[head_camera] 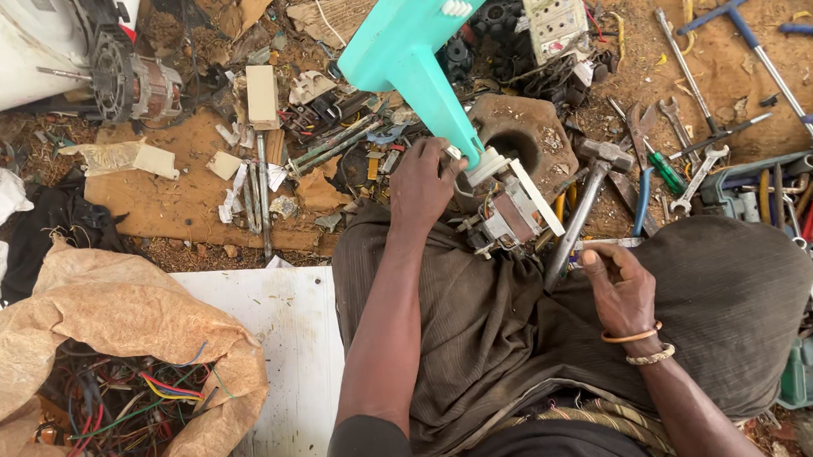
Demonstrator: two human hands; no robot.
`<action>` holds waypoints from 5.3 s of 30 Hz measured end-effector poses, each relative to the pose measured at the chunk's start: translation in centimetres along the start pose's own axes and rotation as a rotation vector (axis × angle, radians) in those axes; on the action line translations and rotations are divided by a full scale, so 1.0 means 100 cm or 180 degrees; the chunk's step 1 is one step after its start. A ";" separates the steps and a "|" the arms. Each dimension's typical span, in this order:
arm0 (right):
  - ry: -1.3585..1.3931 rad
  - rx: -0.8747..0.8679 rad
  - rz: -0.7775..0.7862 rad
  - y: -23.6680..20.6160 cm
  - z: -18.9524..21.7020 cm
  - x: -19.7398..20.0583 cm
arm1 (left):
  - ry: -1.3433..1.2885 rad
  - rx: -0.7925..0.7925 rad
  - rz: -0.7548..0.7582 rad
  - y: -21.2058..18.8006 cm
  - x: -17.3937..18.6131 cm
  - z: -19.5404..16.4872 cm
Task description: The person disassembles a teal pedestal fan by removing the front grille, fan blades, and rear grille. They then use a hammer, screwdriver, and pliers to detach the motor housing from the stand and cut the power cord.
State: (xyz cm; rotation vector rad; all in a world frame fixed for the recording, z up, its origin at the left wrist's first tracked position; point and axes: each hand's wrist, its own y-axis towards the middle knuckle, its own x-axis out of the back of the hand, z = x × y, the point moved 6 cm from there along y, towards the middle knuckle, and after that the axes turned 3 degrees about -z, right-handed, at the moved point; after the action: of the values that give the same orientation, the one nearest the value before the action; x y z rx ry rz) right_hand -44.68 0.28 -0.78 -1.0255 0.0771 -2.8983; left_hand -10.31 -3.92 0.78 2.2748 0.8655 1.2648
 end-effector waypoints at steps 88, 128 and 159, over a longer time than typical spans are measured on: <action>0.0164 0.0231 0.0254 -0.002 0.018 -0.030 | -0.0682 0.1784 0.0505 -0.029 0.054 0.050; 0.1242 0.0064 0.0030 0.056 0.102 -0.061 | -0.2374 0.3062 -0.0265 0.006 -0.080 0.053; 0.0424 0.0391 -0.0575 0.113 0.101 -0.076 | -0.6588 0.4140 -0.1608 0.033 -0.046 0.017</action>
State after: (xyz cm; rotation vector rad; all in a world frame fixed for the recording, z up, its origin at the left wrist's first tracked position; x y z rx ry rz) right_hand -31.95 -10.63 1.53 -0.8611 -0.1946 -3.0843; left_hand -9.68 -9.55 -0.94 2.0593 1.0164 -2.1698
